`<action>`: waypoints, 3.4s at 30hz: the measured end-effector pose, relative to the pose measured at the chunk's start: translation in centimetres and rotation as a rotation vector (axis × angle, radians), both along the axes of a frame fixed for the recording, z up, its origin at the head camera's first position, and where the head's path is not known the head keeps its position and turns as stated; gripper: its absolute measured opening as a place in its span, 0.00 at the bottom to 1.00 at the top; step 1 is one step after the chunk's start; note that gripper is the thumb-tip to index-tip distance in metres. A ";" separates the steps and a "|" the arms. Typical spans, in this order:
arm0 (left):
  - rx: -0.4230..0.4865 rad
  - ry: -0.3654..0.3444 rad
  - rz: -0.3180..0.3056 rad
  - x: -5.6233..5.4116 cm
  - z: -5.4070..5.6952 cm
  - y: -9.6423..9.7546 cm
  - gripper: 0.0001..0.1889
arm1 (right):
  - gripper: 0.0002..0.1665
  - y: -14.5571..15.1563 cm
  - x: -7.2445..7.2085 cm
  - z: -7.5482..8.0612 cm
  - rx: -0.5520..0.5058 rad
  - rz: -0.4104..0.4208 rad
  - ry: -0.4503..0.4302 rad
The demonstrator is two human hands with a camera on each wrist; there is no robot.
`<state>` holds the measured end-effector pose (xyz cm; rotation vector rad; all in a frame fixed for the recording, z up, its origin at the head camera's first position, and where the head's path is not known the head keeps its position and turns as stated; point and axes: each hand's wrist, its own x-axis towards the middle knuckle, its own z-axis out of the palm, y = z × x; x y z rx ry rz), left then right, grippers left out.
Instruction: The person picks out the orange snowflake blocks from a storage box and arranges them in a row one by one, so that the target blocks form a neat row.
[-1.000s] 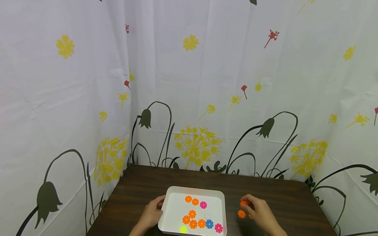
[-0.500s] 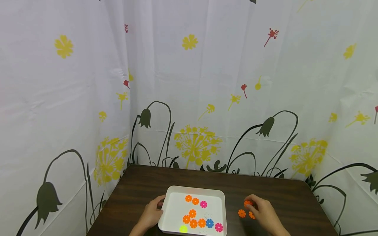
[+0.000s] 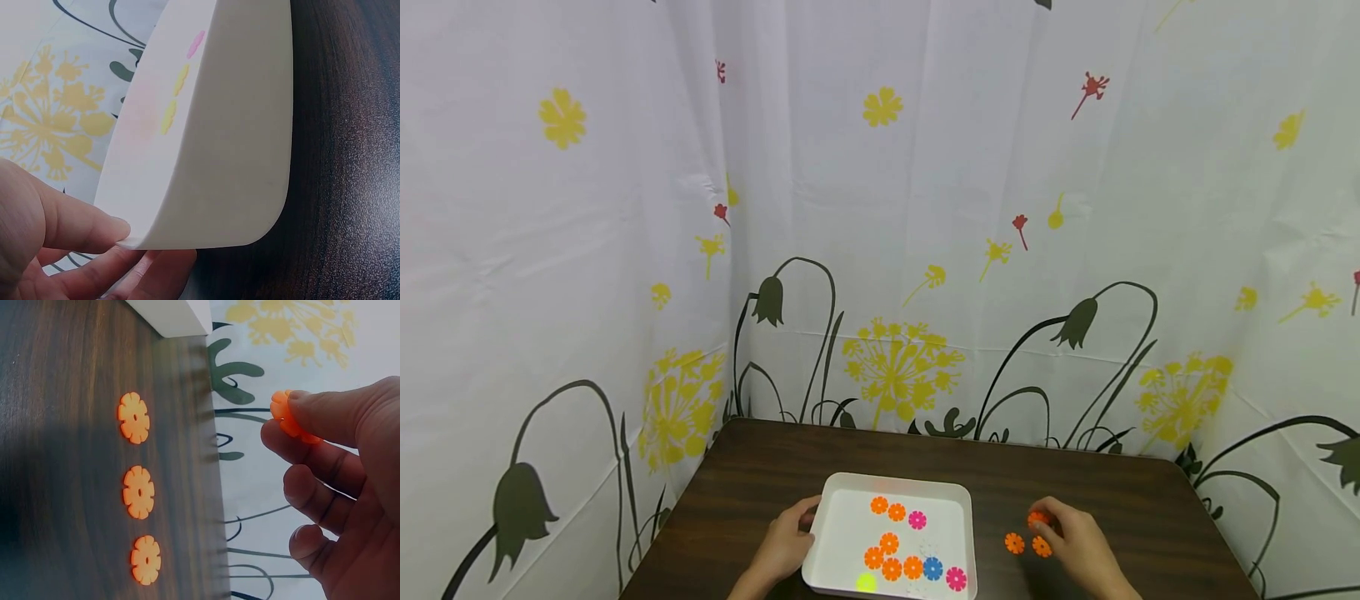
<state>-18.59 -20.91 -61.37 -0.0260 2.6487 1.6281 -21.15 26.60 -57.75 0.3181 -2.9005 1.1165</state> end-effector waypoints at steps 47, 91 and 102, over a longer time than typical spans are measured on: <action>-0.011 -0.021 0.000 -0.1 0.1 0.0 0.37 | 0.11 6.7 -0.9 -3.0 0.092 -0.152 -0.142; -0.002 0.002 -0.009 -0.1 -0.1 0.2 0.36 | 0.08 9.0 -1.3 -5.2 0.254 -0.178 -0.233; -0.005 0.004 -0.011 -0.1 -0.2 0.3 0.36 | 0.07 9.0 -1.2 -5.2 0.262 -0.200 -0.232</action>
